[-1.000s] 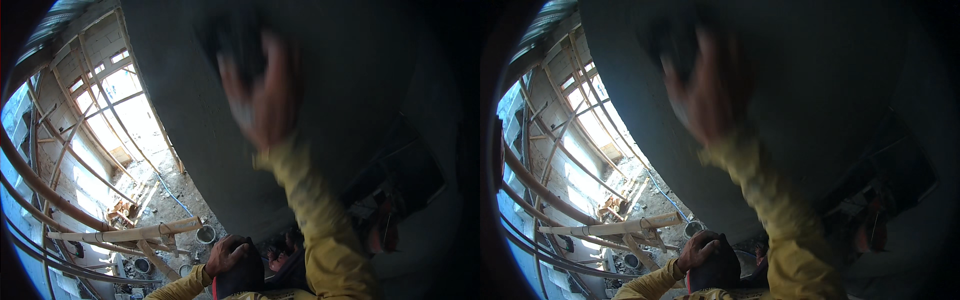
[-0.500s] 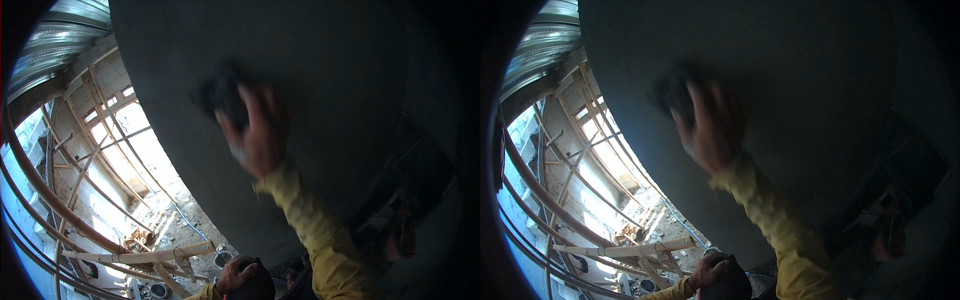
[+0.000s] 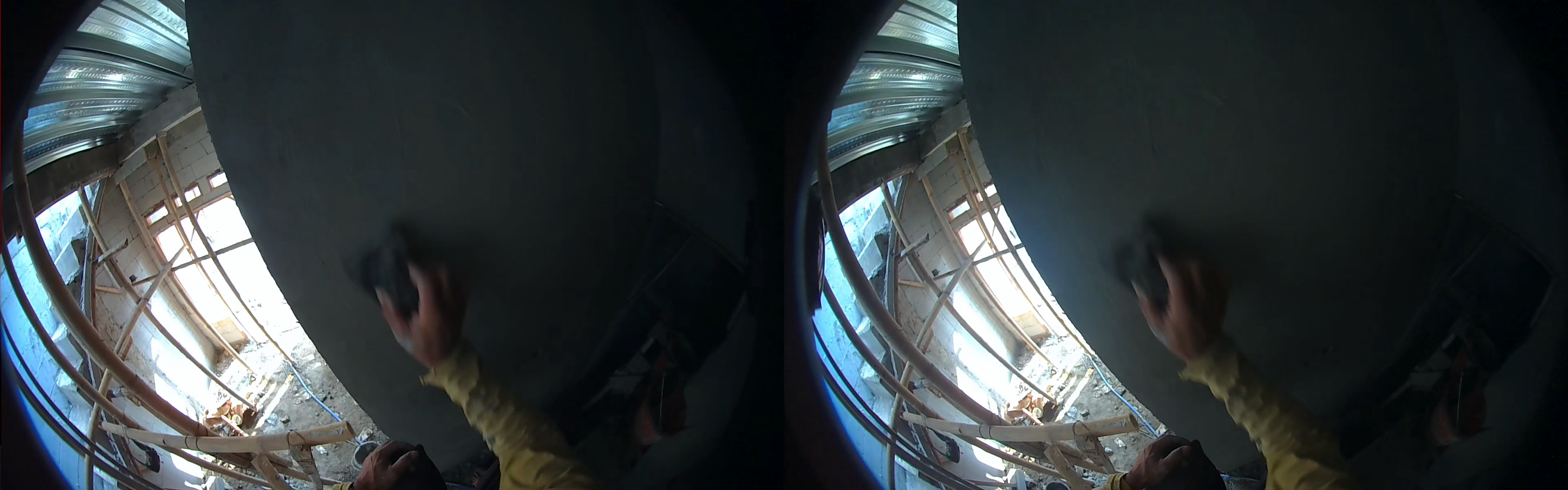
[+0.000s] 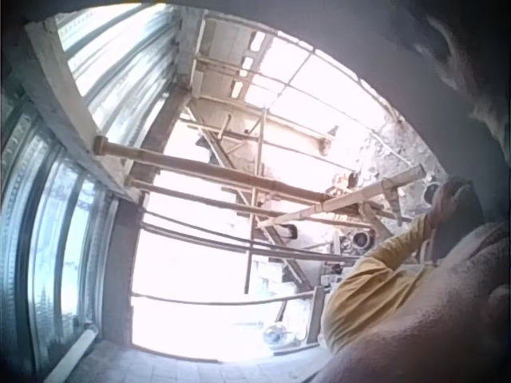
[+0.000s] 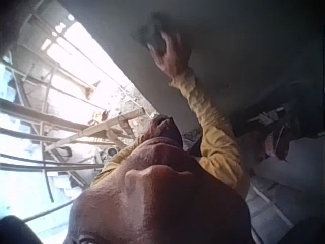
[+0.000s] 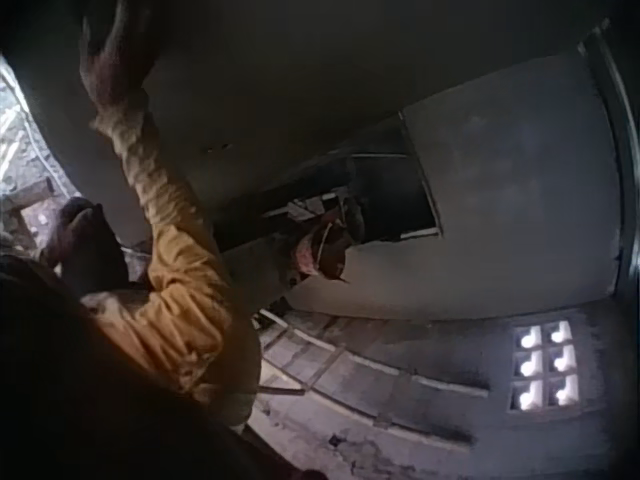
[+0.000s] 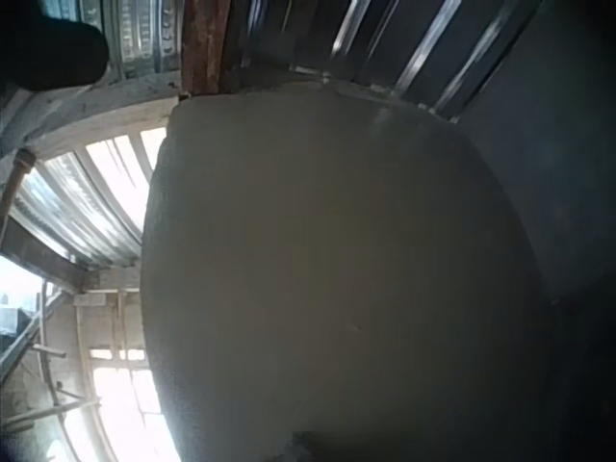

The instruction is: The person rubs a concrete wall with a float, applies plaster along the wall and corner using trowels, and scrapes the trowels together.

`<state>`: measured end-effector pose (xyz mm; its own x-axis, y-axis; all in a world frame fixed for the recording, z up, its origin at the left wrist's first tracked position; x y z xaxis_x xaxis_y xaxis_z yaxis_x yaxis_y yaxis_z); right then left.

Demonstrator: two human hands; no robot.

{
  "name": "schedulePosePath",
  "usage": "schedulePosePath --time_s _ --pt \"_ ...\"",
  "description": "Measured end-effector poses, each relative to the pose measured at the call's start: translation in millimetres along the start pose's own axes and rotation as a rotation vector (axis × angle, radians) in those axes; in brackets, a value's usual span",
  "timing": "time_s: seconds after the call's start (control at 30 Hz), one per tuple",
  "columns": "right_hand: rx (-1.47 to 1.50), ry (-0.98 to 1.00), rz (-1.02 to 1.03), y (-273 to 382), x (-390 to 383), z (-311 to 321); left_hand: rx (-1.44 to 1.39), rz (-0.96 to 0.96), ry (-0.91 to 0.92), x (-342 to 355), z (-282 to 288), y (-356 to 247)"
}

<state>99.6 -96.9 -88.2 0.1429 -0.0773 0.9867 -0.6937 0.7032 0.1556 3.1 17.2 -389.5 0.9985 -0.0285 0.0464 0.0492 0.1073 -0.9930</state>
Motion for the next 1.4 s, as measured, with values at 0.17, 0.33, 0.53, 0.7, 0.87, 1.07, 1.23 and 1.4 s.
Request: schedulePosePath --time_s 0.17,0.33,0.53,0.7,0.87,1.07,1.23,1.4 --pt "-0.064 0.126 0.027 -19.1 -59.2 -12.4 -0.112 -0.07 -0.071 -7.4 8.2 6.4" --pt "-0.11 -0.122 0.11 -12.1 113.0 -6.3 -0.121 -0.093 -0.097 -9.3 12.6 11.0" --pt "-0.305 -0.215 0.133 31.8 331.0 28.6 -0.017 -0.05 -0.096 0.3 16.5 10.6" --pt "-0.215 -0.136 0.157 19.5 316.3 16.4 0.116 0.109 0.027 0.2 9.0 -1.7" --pt "-0.11 -0.035 0.032 -30.0 76.4 -10.5 0.116 0.107 -0.001 -6.6 11.1 -18.6" --pt "-0.016 0.334 0.016 -16.3 -141.0 0.7 0.094 0.098 -0.001 -17.9 13.4 7.5" --pt "-0.061 0.148 -0.019 -15.6 -89.7 -2.6 -0.053 -0.148 -0.069 -20.8 15.9 5.0" --pt "-0.1 -0.003 0.111 8.6 27.9 -1.4 -0.263 0.039 -0.087 -31.1 19.4 13.0"
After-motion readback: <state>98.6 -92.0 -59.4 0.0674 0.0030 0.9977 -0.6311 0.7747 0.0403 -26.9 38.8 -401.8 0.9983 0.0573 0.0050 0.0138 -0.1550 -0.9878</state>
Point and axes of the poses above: each hand's wrist, its own x-axis towards the middle knuckle, its own z-axis out of the back of the hand, y = z × x, the point moved 10 cm from there along x, towards the middle knuckle, and after that the axes turned 14 degrees about -x, right-handed, at the moved point
